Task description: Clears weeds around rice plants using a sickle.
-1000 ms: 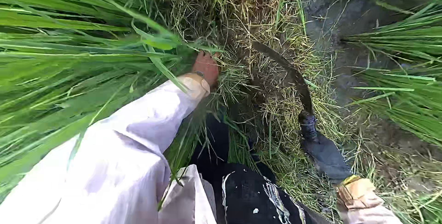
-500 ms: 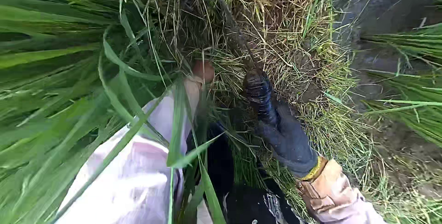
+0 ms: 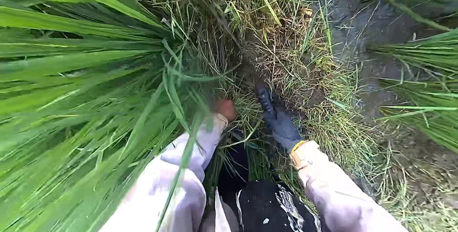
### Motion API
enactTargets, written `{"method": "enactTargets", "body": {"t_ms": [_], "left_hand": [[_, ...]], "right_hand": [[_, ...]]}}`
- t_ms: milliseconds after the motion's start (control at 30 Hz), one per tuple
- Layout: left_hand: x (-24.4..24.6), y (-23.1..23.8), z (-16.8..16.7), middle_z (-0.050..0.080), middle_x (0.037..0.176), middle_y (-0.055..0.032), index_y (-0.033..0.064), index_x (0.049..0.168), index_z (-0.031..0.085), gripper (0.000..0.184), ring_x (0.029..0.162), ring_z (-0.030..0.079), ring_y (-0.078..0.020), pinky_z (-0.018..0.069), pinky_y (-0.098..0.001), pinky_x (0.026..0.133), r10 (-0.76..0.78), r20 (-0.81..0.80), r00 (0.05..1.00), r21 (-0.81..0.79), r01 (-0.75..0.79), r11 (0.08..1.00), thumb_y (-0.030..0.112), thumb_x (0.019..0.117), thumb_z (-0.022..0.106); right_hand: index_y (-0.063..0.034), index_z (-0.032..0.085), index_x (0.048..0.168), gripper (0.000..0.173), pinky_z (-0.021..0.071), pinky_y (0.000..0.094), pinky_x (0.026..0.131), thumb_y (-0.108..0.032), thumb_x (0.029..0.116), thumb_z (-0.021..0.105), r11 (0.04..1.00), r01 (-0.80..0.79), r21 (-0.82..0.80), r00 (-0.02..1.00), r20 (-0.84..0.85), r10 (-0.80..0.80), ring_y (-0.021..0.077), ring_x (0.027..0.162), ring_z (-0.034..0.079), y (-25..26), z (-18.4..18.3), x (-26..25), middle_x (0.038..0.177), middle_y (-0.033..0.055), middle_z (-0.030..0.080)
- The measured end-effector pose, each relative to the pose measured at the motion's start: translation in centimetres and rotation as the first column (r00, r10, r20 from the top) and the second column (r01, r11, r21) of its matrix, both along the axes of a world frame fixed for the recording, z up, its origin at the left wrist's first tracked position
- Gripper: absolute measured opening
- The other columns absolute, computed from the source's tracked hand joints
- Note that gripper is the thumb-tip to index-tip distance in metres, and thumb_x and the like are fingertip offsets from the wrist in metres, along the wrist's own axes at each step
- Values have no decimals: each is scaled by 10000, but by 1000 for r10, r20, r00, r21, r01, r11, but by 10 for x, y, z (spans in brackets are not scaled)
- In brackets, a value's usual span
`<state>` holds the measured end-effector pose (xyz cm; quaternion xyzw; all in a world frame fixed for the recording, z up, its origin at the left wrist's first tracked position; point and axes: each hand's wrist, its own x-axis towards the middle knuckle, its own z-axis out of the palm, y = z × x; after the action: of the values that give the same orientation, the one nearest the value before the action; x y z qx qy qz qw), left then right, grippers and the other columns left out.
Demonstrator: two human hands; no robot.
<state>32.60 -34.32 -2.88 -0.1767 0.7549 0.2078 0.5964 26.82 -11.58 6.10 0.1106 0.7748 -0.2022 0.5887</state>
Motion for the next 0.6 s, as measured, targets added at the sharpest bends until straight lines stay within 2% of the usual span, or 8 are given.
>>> {"method": "enactTargets", "body": {"t_ms": [67,133,200,267,367,467,533,600], "left_hand": [[16,-7,11,714,1121,-251,33,1126,737,367,1092,670,-457,512,-691,912,-13,2,1000,9,13,1000,312,887,735],[37,-16,23,728,1107,-212,84,1119,755,326,1072,677,-432,513,-678,895,-71,29,997,18,70,997,285,862,747],[55,-10,44,724,1140,-206,93,1136,752,326,1102,669,-434,502,-694,915,-96,80,992,29,93,995,295,880,733],[48,1,63,724,1134,-208,110,1135,749,327,1094,669,-445,495,-711,900,-146,88,985,22,144,989,328,894,715],[37,24,80,727,1076,-203,106,1064,752,295,1048,680,-443,516,-701,851,-248,58,967,56,245,968,343,893,716],[36,35,97,734,993,-171,102,980,749,253,987,694,-407,532,-660,829,-358,5,934,97,356,930,322,855,747],[37,33,110,737,973,-149,113,981,751,227,962,701,-383,544,-631,814,-466,32,884,141,458,878,310,871,724],[44,28,114,736,1004,-164,104,1034,743,221,973,701,-398,537,-641,829,-529,95,843,151,513,845,286,921,689]], "right_hand": [[-122,603,1329,602,553,597,845,-617,1029,437,983,-40,177,981,194,5,326,958,685,61,-6,39,1087,164,694],[-142,609,1292,601,567,603,818,-646,1015,432,963,-143,226,966,243,86,324,937,699,82,24,45,1052,146,702],[-175,593,1325,573,575,591,822,-635,1010,461,958,-204,200,962,220,159,310,945,710,64,70,28,1053,124,714],[-151,588,1348,578,563,574,852,-611,1007,502,979,-180,97,977,136,166,304,972,701,22,92,1,1065,127,709],[-164,584,1316,563,574,547,830,-617,983,555,993,-116,-2,992,52,116,275,923,703,8,66,-3,1003,102,711],[-151,596,1388,641,539,635,931,-643,1022,411,978,-102,181,979,193,66,355,1077,692,117,24,73,1181,174,708],[-132,584,1408,635,509,661,972,-612,1043,386,941,-117,318,950,311,13,391,1150,665,191,48,116,1242,201,688],[-132,587,1372,604,519,644,944,-602,1047,391,927,-124,355,931,365,-15,384,1122,669,212,82,133,1202,191,691]]}}
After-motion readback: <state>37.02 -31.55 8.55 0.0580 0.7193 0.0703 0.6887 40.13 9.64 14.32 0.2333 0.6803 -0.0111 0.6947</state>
